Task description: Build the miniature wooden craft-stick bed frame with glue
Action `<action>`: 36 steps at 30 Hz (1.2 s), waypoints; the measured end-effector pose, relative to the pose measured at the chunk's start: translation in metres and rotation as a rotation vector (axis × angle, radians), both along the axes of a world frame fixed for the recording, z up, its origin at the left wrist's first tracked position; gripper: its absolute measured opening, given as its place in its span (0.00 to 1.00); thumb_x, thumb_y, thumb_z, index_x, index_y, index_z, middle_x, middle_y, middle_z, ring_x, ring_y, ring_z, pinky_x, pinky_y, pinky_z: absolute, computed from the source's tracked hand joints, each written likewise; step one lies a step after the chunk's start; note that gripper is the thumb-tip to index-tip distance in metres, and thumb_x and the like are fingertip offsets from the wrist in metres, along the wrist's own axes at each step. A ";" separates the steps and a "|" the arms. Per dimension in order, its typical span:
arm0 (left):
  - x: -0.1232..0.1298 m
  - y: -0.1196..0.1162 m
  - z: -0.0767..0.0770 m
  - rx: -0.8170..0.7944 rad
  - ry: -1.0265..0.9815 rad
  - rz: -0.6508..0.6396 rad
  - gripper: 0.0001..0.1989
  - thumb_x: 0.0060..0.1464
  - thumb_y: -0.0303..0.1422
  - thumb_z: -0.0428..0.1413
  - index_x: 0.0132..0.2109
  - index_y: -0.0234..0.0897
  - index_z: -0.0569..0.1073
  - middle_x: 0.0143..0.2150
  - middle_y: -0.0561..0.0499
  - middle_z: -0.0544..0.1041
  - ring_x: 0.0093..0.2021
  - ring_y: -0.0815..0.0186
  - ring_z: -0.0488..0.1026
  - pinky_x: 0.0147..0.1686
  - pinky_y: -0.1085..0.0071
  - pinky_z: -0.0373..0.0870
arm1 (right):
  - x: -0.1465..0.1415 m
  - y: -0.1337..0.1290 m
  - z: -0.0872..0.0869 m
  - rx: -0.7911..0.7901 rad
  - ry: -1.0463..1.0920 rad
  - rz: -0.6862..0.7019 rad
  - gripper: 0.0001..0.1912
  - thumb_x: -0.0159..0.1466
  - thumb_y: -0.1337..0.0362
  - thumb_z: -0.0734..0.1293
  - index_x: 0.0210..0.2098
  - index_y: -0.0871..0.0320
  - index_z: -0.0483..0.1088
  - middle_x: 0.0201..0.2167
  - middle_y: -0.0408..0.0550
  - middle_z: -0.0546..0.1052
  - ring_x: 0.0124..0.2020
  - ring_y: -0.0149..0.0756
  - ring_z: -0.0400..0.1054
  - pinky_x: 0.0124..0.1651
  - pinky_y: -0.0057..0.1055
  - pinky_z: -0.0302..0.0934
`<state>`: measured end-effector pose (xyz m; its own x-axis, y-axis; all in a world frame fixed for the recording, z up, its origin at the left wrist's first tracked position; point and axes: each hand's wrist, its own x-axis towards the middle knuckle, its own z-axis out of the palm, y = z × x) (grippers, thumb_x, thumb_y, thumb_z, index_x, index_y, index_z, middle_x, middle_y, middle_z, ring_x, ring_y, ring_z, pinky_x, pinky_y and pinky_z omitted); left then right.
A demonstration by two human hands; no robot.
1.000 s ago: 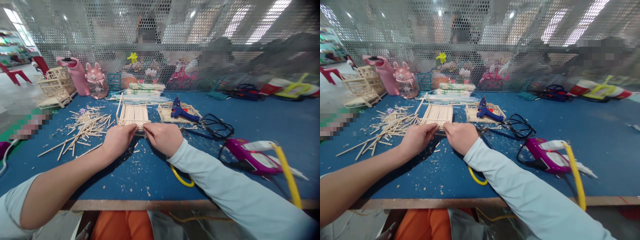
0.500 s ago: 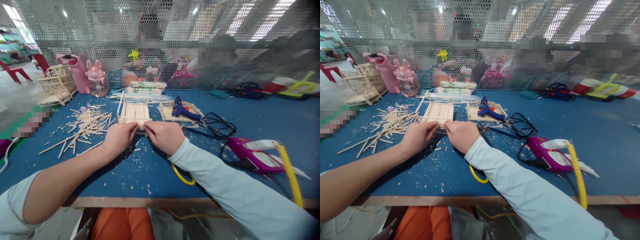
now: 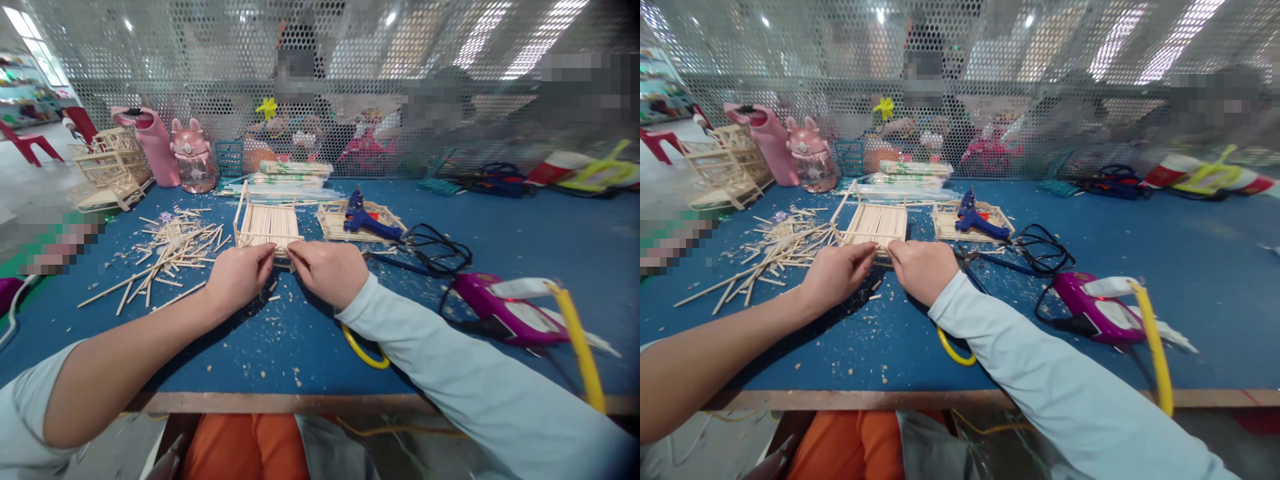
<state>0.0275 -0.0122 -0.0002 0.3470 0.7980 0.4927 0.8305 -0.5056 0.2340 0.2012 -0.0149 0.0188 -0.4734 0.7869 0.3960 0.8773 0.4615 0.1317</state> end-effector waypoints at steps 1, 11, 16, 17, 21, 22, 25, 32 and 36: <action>0.000 0.000 0.000 -0.003 -0.007 -0.004 0.15 0.59 0.36 0.47 0.43 0.38 0.77 0.32 0.44 0.81 0.26 0.66 0.75 0.27 0.71 0.67 | 0.000 0.000 0.000 0.000 0.000 -0.001 0.16 0.66 0.61 0.55 0.38 0.58 0.74 0.30 0.49 0.79 0.28 0.33 0.69 0.27 0.30 0.42; -0.002 0.006 -0.003 0.014 -0.057 -0.018 0.15 0.60 0.38 0.48 0.43 0.40 0.78 0.33 0.44 0.82 0.26 0.66 0.76 0.27 0.72 0.67 | 0.000 0.001 -0.002 0.016 0.005 0.000 0.17 0.66 0.60 0.55 0.36 0.58 0.74 0.29 0.49 0.79 0.26 0.32 0.68 0.26 0.30 0.41; -0.003 0.004 -0.002 0.047 -0.099 -0.053 0.14 0.58 0.36 0.50 0.42 0.39 0.79 0.33 0.45 0.82 0.26 0.66 0.76 0.27 0.72 0.68 | 0.003 0.001 -0.003 0.052 0.022 0.034 0.17 0.66 0.60 0.55 0.37 0.57 0.74 0.29 0.48 0.79 0.27 0.32 0.69 0.26 0.29 0.44; -0.003 0.002 -0.001 0.056 -0.130 -0.066 0.13 0.58 0.36 0.50 0.42 0.39 0.79 0.33 0.45 0.82 0.26 0.66 0.76 0.27 0.72 0.68 | 0.004 0.000 -0.002 0.079 0.039 0.055 0.17 0.66 0.60 0.55 0.37 0.57 0.74 0.29 0.48 0.79 0.27 0.32 0.69 0.26 0.29 0.45; -0.004 -0.011 0.005 0.034 -0.310 -0.173 0.12 0.58 0.33 0.51 0.42 0.36 0.79 0.32 0.47 0.82 0.26 0.69 0.76 0.28 0.75 0.70 | 0.008 -0.008 0.002 0.193 0.101 0.205 0.17 0.66 0.61 0.55 0.35 0.58 0.75 0.30 0.48 0.80 0.29 0.32 0.71 0.29 0.28 0.52; -0.004 -0.015 0.006 0.013 -0.344 -0.215 0.12 0.58 0.33 0.51 0.42 0.37 0.78 0.32 0.49 0.82 0.25 0.70 0.76 0.28 0.76 0.70 | 0.009 -0.010 0.003 0.204 0.111 0.254 0.17 0.66 0.62 0.56 0.34 0.59 0.74 0.30 0.48 0.80 0.29 0.32 0.72 0.29 0.28 0.53; -0.003 -0.023 0.009 -0.035 -0.386 -0.295 0.11 0.58 0.32 0.52 0.43 0.38 0.78 0.29 0.52 0.81 0.22 0.73 0.73 0.26 0.78 0.69 | 0.009 -0.013 0.001 0.207 0.146 0.366 0.15 0.65 0.64 0.56 0.34 0.60 0.74 0.30 0.48 0.80 0.29 0.31 0.72 0.29 0.27 0.55; -0.004 -0.029 0.012 0.017 -0.330 -0.288 0.10 0.59 0.31 0.50 0.34 0.34 0.75 0.22 0.54 0.75 0.22 0.74 0.70 0.23 0.80 0.64 | 0.010 -0.013 0.006 0.080 0.151 0.501 0.15 0.66 0.62 0.57 0.32 0.60 0.73 0.25 0.46 0.79 0.25 0.30 0.71 0.28 0.26 0.56; -0.013 -0.039 0.014 0.081 -0.174 -0.398 0.10 0.60 0.31 0.47 0.36 0.35 0.72 0.23 0.55 0.74 0.21 0.74 0.69 0.22 0.79 0.62 | 0.039 0.003 0.026 0.118 0.341 0.321 0.18 0.65 0.57 0.57 0.30 0.59 0.74 0.24 0.48 0.77 0.25 0.31 0.69 0.30 0.27 0.59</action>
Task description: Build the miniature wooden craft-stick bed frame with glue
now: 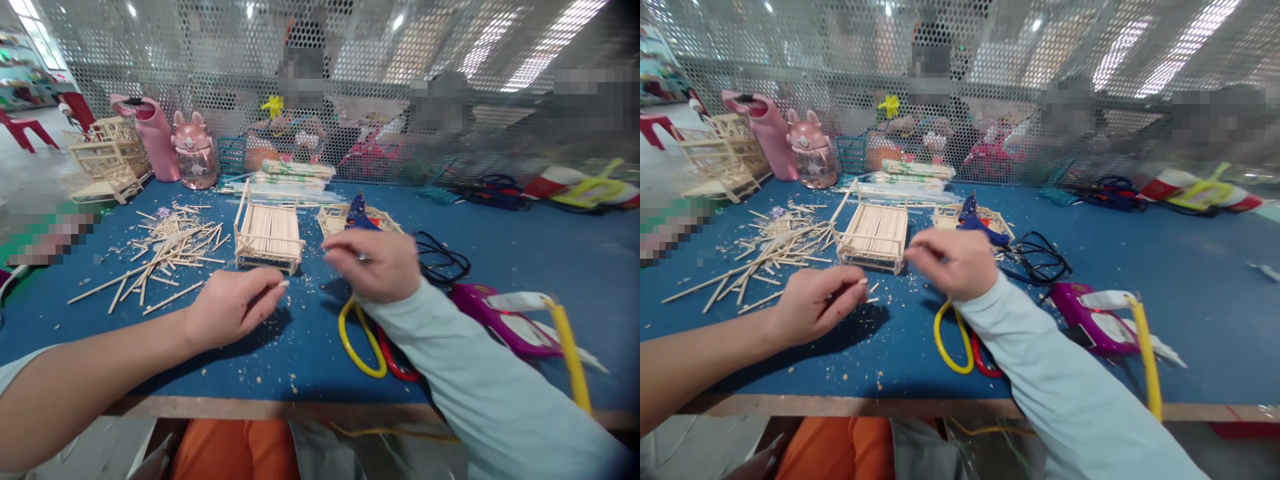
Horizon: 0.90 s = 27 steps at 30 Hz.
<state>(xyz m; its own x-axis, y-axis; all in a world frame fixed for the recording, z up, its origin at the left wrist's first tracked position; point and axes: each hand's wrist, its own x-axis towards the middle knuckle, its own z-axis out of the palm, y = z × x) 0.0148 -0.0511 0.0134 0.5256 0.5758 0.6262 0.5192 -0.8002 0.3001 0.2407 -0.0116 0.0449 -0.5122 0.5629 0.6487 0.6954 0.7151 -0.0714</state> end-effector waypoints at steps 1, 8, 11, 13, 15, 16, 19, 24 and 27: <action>-0.002 -0.003 0.000 0.028 0.068 -0.064 0.10 0.61 0.32 0.46 0.36 0.36 0.71 0.22 0.55 0.74 0.20 0.74 0.68 0.22 0.78 0.61 | 0.010 0.008 0.003 0.011 0.083 -0.174 0.20 0.66 0.59 0.54 0.30 0.60 0.74 0.26 0.50 0.77 0.27 0.33 0.70 0.32 0.28 0.60; -0.011 0.002 -0.001 0.025 0.176 -0.195 0.12 0.62 0.32 0.43 0.36 0.36 0.70 0.22 0.55 0.73 0.21 0.73 0.69 0.21 0.76 0.58 | 0.065 0.069 -0.022 -0.370 -0.162 -0.810 0.29 0.49 0.69 0.62 0.52 0.62 0.66 0.48 0.60 0.72 0.46 0.51 0.67 0.44 0.42 0.62; -0.014 0.008 0.000 -0.075 0.217 -0.135 0.12 0.62 0.32 0.44 0.36 0.36 0.70 0.25 0.55 0.74 0.23 0.73 0.70 0.23 0.77 0.60 | 0.070 0.078 -0.032 -0.419 -0.208 -0.858 0.33 0.51 0.69 0.61 0.58 0.60 0.60 0.52 0.60 0.69 0.48 0.51 0.66 0.44 0.41 0.61; -0.013 0.005 0.000 -0.092 0.316 -0.247 0.12 0.62 0.32 0.44 0.34 0.36 0.70 0.25 0.55 0.75 0.24 0.72 0.70 0.23 0.75 0.59 | 0.069 0.079 -0.033 -0.424 -0.208 -0.888 0.35 0.51 0.68 0.61 0.60 0.60 0.57 0.52 0.62 0.68 0.49 0.53 0.65 0.44 0.43 0.61; -0.010 -0.002 0.000 -0.086 0.407 -0.396 0.11 0.60 0.31 0.46 0.34 0.37 0.71 0.27 0.55 0.75 0.25 0.71 0.71 0.23 0.73 0.59 | 0.066 0.078 -0.031 -0.438 -0.220 -0.907 0.33 0.53 0.66 0.60 0.60 0.61 0.58 0.52 0.62 0.68 0.50 0.55 0.65 0.45 0.46 0.60; -0.008 -0.005 0.000 -0.082 0.434 -0.453 0.09 0.59 0.29 0.47 0.35 0.37 0.71 0.27 0.55 0.76 0.26 0.70 0.71 0.23 0.72 0.59 | 0.064 0.077 -0.029 -0.437 -0.219 -0.911 0.32 0.54 0.65 0.60 0.59 0.60 0.60 0.52 0.63 0.68 0.50 0.57 0.64 0.45 0.48 0.60; -0.005 -0.015 0.002 -0.082 0.474 -0.522 0.08 0.58 0.27 0.48 0.38 0.37 0.72 0.28 0.55 0.77 0.27 0.69 0.72 0.24 0.72 0.61 | 0.060 0.075 -0.025 -0.390 -0.153 -0.887 0.28 0.56 0.59 0.60 0.55 0.60 0.65 0.49 0.64 0.70 0.50 0.59 0.64 0.45 0.50 0.59; -0.003 -0.032 0.002 0.025 0.406 -0.557 0.12 0.61 0.33 0.46 0.36 0.41 0.73 0.45 0.55 0.78 0.30 0.70 0.72 0.22 0.72 0.65 | 0.056 0.068 -0.018 -0.246 0.122 -0.804 0.25 0.56 0.60 0.61 0.51 0.62 0.68 0.45 0.60 0.74 0.48 0.53 0.67 0.49 0.46 0.59; 0.001 -0.041 -0.003 0.240 0.311 -0.729 0.15 0.62 0.32 0.44 0.36 0.41 0.75 0.60 0.58 0.68 0.43 0.69 0.71 0.34 0.73 0.70 | 0.051 0.064 -0.014 -0.252 0.300 -0.775 0.22 0.56 0.59 0.62 0.47 0.63 0.70 0.40 0.58 0.76 0.43 0.51 0.69 0.47 0.44 0.60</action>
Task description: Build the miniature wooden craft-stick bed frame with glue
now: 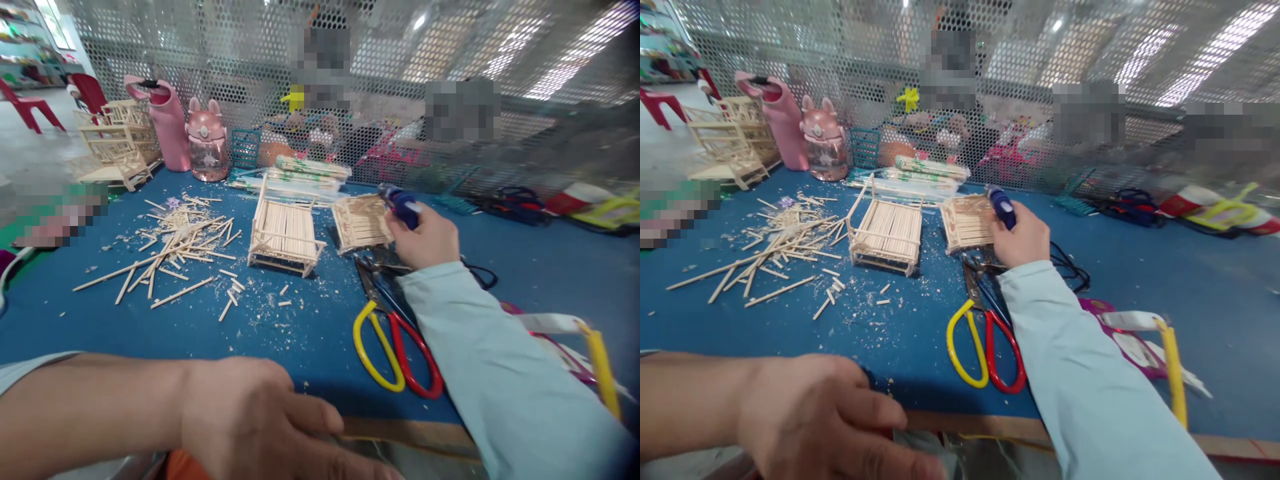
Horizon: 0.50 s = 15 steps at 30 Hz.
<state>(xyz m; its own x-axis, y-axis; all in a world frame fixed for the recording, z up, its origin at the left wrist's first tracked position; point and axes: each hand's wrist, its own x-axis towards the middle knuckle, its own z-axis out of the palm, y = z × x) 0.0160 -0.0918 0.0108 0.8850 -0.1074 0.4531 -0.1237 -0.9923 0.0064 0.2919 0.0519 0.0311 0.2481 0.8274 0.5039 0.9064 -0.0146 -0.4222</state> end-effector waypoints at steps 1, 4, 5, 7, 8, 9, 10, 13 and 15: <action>0.001 0.000 -0.001 0.024 -0.022 -0.023 0.15 0.62 0.32 0.44 0.36 0.41 0.75 0.60 0.58 0.67 0.46 0.68 0.71 0.38 0.73 0.70 | -0.002 -0.001 0.001 0.011 0.051 0.005 0.20 0.55 0.59 0.63 0.45 0.63 0.71 0.38 0.58 0.76 0.41 0.51 0.69 0.46 0.44 0.59; 0.001 0.009 0.000 -0.086 -0.062 0.105 0.14 0.62 0.32 0.46 0.34 0.39 0.75 0.50 0.51 0.76 0.42 0.67 0.72 0.41 0.70 0.68 | -0.005 -0.004 0.003 0.044 0.171 0.036 0.16 0.54 0.60 0.64 0.40 0.63 0.72 0.36 0.58 0.76 0.40 0.48 0.68 0.46 0.44 0.57; 0.000 0.015 0.001 -0.168 -0.087 0.190 0.13 0.61 0.31 0.46 0.34 0.38 0.74 0.44 0.50 0.79 0.39 0.67 0.72 0.40 0.70 0.68 | -0.006 -0.005 0.004 0.063 0.218 0.049 0.15 0.54 0.61 0.65 0.39 0.62 0.72 0.36 0.57 0.76 0.40 0.47 0.67 0.48 0.43 0.56; -0.004 0.027 0.002 -0.324 -0.160 0.368 0.11 0.60 0.30 0.47 0.35 0.36 0.73 0.34 0.48 0.78 0.34 0.67 0.71 0.37 0.70 0.67 | -0.005 -0.003 0.004 0.095 0.329 0.066 0.11 0.54 0.63 0.66 0.36 0.60 0.70 0.36 0.55 0.75 0.40 0.44 0.65 0.49 0.42 0.54; -0.006 0.033 0.001 -0.375 -0.194 0.444 0.11 0.60 0.29 0.47 0.35 0.34 0.73 0.32 0.47 0.77 0.34 0.67 0.71 0.36 0.71 0.67 | -0.004 -0.002 0.004 0.099 0.390 0.072 0.08 0.54 0.64 0.66 0.33 0.59 0.70 0.34 0.53 0.74 0.38 0.42 0.65 0.48 0.41 0.55; -0.007 0.037 0.000 -0.405 -0.196 0.480 0.10 0.60 0.29 0.47 0.36 0.33 0.73 0.31 0.47 0.76 0.33 0.67 0.70 0.35 0.71 0.67 | -0.003 0.000 0.004 0.091 0.460 0.081 0.05 0.55 0.64 0.65 0.30 0.59 0.68 0.31 0.51 0.74 0.34 0.39 0.65 0.46 0.41 0.57; -0.009 0.041 -0.001 -0.426 -0.186 0.502 0.10 0.60 0.29 0.47 0.36 0.33 0.73 0.31 0.47 0.76 0.33 0.67 0.70 0.35 0.72 0.67 | -0.002 0.002 0.005 0.073 0.541 0.096 0.05 0.57 0.63 0.63 0.27 0.58 0.66 0.27 0.49 0.72 0.29 0.36 0.63 0.42 0.40 0.59; -0.009 0.042 -0.005 -0.458 -0.103 0.523 0.10 0.60 0.30 0.47 0.37 0.34 0.72 0.32 0.49 0.76 0.34 0.67 0.70 0.37 0.70 0.67 | -0.001 0.005 0.012 0.021 0.787 0.172 0.15 0.65 0.62 0.53 0.25 0.57 0.62 0.21 0.44 0.68 0.18 0.28 0.55 0.31 0.35 0.61; -0.008 0.039 -0.005 -0.470 -0.087 0.609 0.10 0.60 0.31 0.47 0.38 0.36 0.72 0.34 0.50 0.77 0.36 0.66 0.71 0.44 0.62 0.66 | -0.001 0.002 0.019 0.013 0.907 0.226 0.17 0.66 0.64 0.48 0.26 0.58 0.62 0.22 0.44 0.68 0.16 0.25 0.51 0.27 0.32 0.61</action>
